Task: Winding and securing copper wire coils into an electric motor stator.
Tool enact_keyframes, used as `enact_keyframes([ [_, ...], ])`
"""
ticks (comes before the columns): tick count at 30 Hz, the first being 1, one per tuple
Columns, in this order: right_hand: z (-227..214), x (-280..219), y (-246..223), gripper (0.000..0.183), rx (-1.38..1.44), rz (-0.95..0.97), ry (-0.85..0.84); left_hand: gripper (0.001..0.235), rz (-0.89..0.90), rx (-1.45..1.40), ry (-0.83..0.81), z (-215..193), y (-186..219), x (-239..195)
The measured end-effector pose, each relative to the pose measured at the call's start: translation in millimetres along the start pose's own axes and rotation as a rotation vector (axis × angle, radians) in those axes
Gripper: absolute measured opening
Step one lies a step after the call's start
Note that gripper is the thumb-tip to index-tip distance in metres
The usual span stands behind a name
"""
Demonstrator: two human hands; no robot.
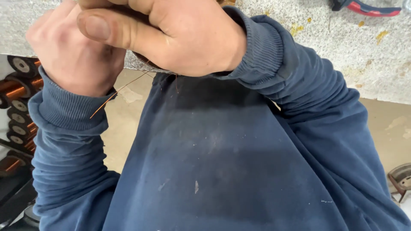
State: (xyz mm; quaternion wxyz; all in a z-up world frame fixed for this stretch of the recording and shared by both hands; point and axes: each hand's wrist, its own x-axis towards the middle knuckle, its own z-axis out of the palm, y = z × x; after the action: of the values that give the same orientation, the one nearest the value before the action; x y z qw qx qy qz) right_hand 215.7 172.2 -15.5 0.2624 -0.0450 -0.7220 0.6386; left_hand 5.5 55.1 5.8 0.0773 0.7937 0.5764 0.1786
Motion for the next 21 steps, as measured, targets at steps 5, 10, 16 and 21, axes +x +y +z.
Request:
enact_keyframes([
  [5,0,4,7,0.041,-0.025,-0.069,-0.035,0.018,-0.003,-0.173,0.050,11,-8,-16],
  [10,2,16,-1,0.038,-0.016,-0.067,-0.096,0.013,-0.138,-0.336,0.159,35,-16,-31],
  [16,5,17,-11,0.037,-0.043,-0.040,-0.080,0.012,-0.084,-0.275,0.127,28,-21,-25],
  [21,12,17,-13,0.034,0.028,-0.019,-0.051,0.009,-0.018,-0.344,0.091,31,-19,-17],
])
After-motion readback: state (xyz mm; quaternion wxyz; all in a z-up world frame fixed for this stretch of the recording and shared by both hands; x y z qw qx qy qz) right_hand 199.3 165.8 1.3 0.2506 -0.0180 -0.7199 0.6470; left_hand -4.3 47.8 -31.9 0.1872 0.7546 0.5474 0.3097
